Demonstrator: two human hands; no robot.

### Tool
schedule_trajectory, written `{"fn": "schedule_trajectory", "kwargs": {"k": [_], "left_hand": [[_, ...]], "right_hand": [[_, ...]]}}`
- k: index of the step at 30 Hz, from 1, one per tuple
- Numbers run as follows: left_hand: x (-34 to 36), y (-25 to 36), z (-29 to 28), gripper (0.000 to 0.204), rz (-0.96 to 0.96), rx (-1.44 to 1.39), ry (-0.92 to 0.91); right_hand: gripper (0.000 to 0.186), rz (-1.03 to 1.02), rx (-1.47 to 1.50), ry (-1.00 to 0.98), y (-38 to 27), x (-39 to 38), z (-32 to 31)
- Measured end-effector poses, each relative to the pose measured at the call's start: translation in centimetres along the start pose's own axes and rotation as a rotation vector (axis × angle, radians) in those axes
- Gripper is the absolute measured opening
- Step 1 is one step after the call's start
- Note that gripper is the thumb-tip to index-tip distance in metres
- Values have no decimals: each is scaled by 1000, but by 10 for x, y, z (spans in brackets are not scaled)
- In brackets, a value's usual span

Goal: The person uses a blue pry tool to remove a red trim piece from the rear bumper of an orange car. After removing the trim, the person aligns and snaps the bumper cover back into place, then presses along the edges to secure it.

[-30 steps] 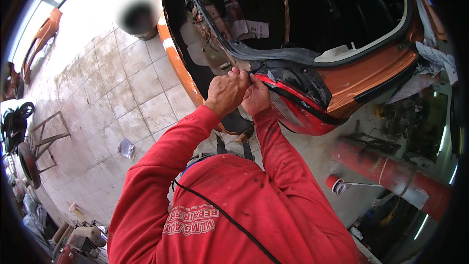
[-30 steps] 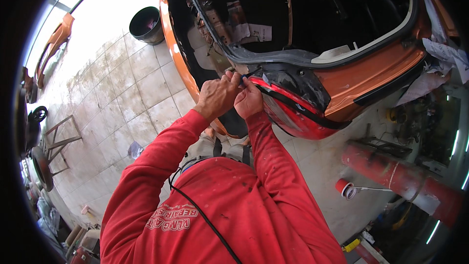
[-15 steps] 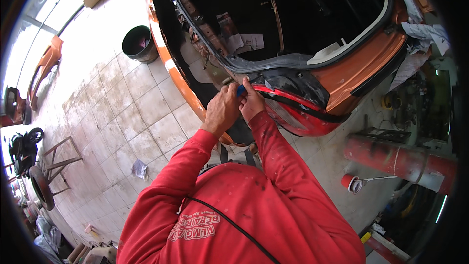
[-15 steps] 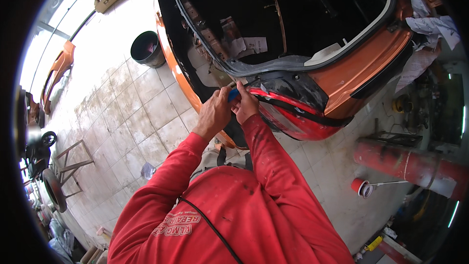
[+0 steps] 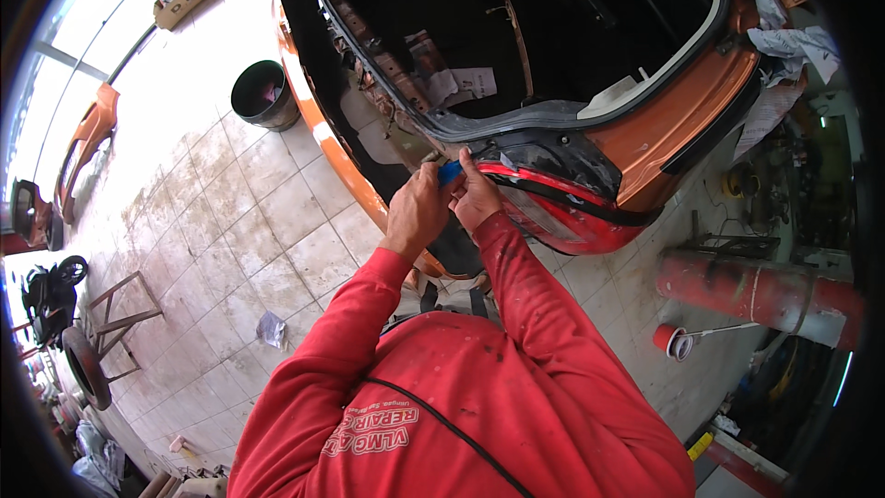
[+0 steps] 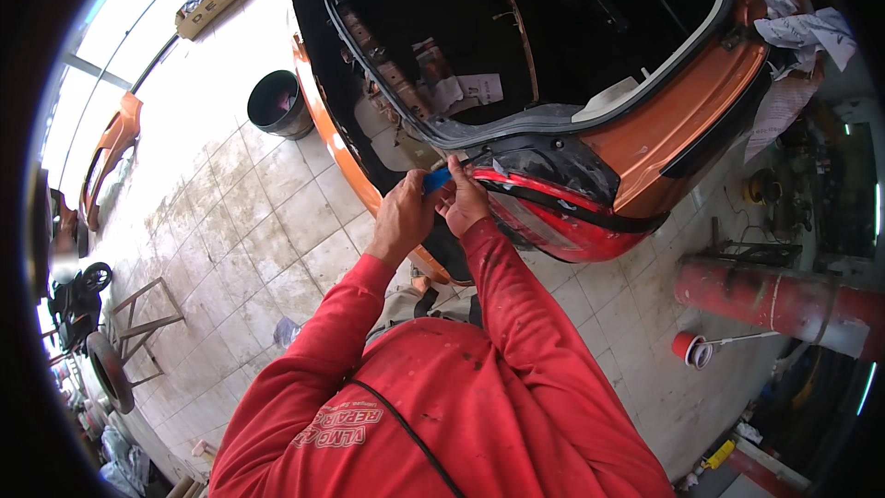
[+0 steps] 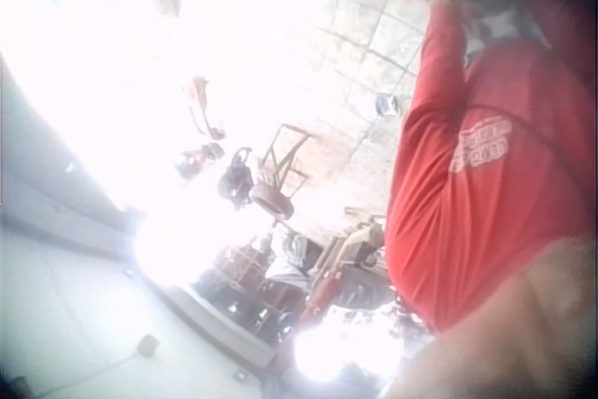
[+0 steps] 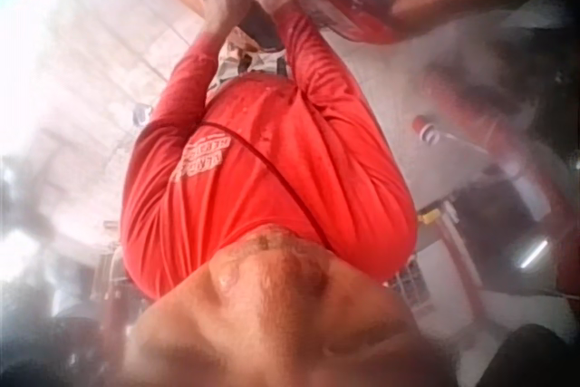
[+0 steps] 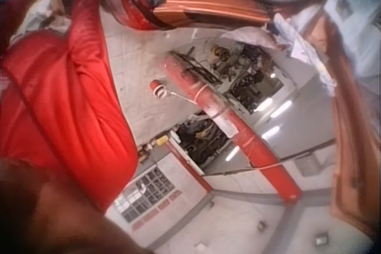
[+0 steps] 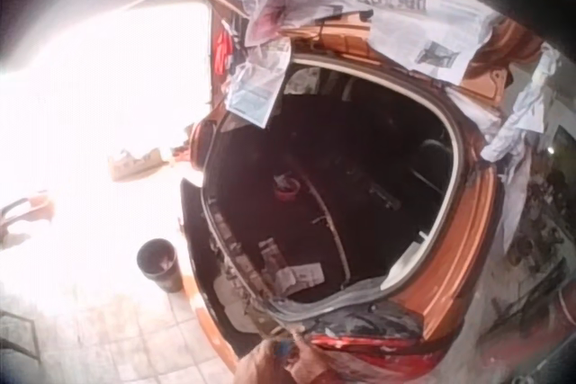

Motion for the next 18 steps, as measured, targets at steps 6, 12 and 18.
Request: {"fn": "schedule_trajectory", "kwargs": {"k": [6,12,18], "left_hand": [[13,8,-14,33,-61,85,-77],[-5,16,-22,35,104,-101,190],[4,8,-18,33,-31,2,52]], "right_hand": [[19,-30,6,-125,-3,-4,-3],[18,34,-1,38,-1,-12,7],[27,-40,-52,-90,-11,-13,-1]]}}
Point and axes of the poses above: each hand's wrist, its own x-axis towards the middle knuckle, its own z-axis out of the palm, y = z × x, the point moved 8 cm from there along x, towards the middle knuckle, and after that the axes turned 4 degrees about y, right-handed, at the moved point
